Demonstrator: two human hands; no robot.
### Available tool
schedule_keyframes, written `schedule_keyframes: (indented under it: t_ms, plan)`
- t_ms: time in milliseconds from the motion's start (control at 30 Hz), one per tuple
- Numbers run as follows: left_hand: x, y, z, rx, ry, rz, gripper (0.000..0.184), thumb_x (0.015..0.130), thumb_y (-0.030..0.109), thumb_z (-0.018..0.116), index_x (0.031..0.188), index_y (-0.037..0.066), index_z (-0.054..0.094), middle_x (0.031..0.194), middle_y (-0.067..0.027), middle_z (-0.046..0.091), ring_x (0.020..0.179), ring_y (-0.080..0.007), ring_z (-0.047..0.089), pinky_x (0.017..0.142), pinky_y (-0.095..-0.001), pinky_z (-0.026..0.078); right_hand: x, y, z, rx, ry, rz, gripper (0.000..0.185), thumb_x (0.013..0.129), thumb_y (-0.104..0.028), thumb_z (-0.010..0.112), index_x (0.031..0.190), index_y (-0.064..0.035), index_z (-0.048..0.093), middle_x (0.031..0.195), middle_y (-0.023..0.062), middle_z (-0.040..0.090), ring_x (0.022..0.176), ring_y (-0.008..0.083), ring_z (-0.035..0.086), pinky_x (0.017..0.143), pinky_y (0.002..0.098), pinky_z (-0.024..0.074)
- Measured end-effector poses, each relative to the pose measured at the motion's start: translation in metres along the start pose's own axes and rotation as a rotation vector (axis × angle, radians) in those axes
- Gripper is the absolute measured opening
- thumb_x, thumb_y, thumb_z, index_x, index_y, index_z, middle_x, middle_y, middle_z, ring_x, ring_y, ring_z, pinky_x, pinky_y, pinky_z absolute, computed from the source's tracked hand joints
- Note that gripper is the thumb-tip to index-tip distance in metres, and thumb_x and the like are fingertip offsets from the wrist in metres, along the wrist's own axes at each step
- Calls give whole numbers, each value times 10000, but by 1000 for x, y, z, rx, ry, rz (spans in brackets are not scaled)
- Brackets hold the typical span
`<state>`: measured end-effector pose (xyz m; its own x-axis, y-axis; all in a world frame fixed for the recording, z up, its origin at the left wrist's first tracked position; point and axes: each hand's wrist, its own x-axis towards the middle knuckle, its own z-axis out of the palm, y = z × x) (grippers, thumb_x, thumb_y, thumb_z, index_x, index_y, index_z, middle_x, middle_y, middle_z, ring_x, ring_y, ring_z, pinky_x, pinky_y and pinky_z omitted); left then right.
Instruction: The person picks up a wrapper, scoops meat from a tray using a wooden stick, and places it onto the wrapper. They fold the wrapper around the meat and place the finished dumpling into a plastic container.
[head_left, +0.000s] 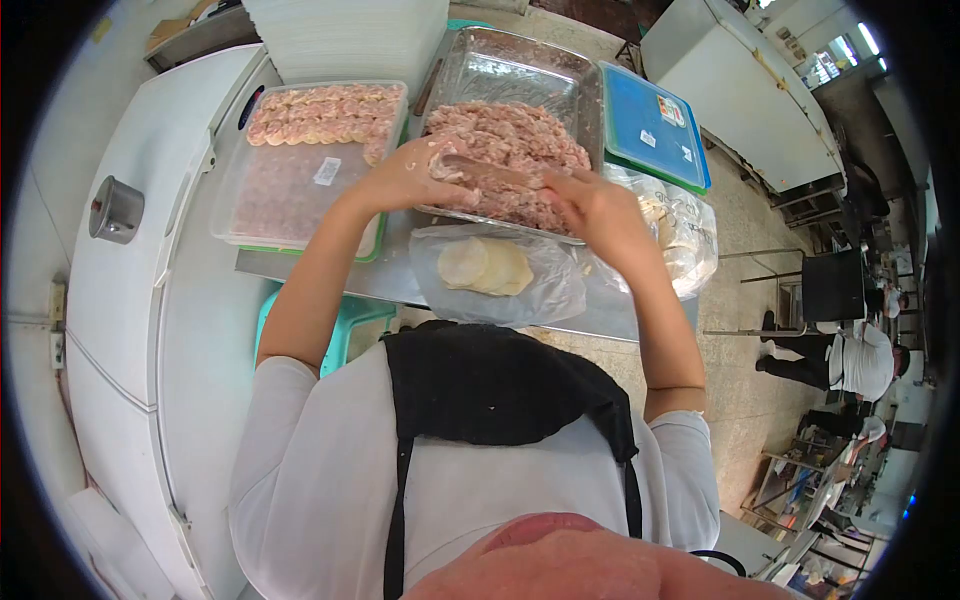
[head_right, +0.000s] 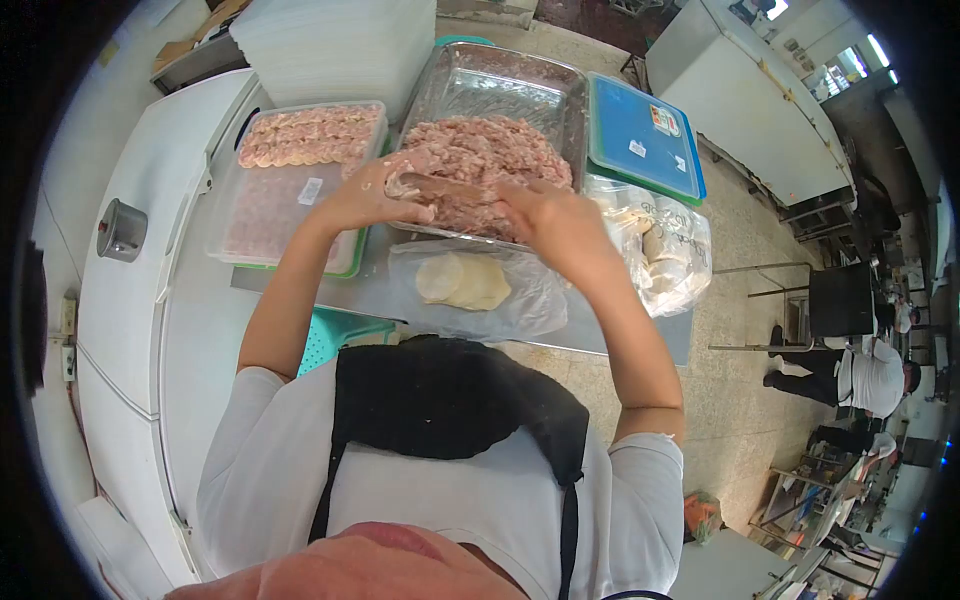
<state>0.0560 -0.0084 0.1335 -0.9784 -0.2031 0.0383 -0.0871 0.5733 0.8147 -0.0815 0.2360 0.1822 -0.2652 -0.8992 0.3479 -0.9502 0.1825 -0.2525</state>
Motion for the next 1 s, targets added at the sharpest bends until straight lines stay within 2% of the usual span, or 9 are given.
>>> schedule_keyframes:
  t_ms: [67,233,333,467,567,700,800,867,1000]
  plan:
    - [-20,-10,-7,-14,178,118,582,688,353,827,1086,-19,623,1054,-127,639,1022,-193,574,915,-338,460,7,-15,-15,104,-18,68,243,903,-216,627,1074,-49,669,930,153,661,795,339,640,686,384,509]
    - [-41,-12,-36,-146,61,-64,571,691,347,827,1093,-7,629,1060,-111,641,1012,-206,575,928,-354,452,14,-50,27,254,40,-8,261,914,-237,595,1101,-64,652,952,178,668,862,369,641,723,444,502]
    - [-52,-26,-51,-117,40,-103,578,691,326,831,1118,0,619,1070,-112,640,1015,-212,583,922,-352,454,16,-62,49,246,-148,156,300,943,-203,579,1174,-15,609,1026,195,658,936,373,627,822,386,494]
    - [-71,-81,-77,60,105,54,549,702,289,814,1130,19,603,1041,-114,642,983,-205,598,885,-332,469,2,-59,48,248,-175,225,297,945,-200,578,1181,-22,609,1028,197,653,930,356,632,815,365,491]
    - [-79,-121,-89,93,195,-110,556,680,297,791,1143,41,618,1021,-148,662,901,-244,621,825,-332,486,-31,-40,62,374,-112,317,283,932,-221,594,1126,-20,633,944,188,658,857,340,642,756,378,499]
    - [-66,-149,-80,197,259,-67,555,694,220,754,1198,47,599,1054,-161,649,907,-243,618,841,-338,479,-71,-22,78,510,2,536,315,932,-220,622,1136,19,629,958,135,681,857,201,644,755,324,485]
    - [-52,-131,-68,62,256,-216,674,715,170,733,1340,79,498,1215,-188,598,994,-294,619,886,-368,474,-80,-22,74,594,-17,695,337,941,-241,617,1149,24,622,959,109,691,873,146,627,748,301,478]
    - [-49,-111,-59,209,373,-273,803,732,128,707,1449,107,345,1369,-210,492,1126,-359,575,948,-406,458,-81,-22,69,612,-35,747,341,945,-251,613,1156,17,621,955,98,694,880,130,618,742,291,475]
    - [-28,-140,-44,378,517,8,895,751,142,707,1503,101,223,1360,-248,490,907,-336,623,838,-406,496,-78,-20,63,423,27,627,327,972,-266,556,1156,-6,628,866,116,683,784,203,631,710,329,476]
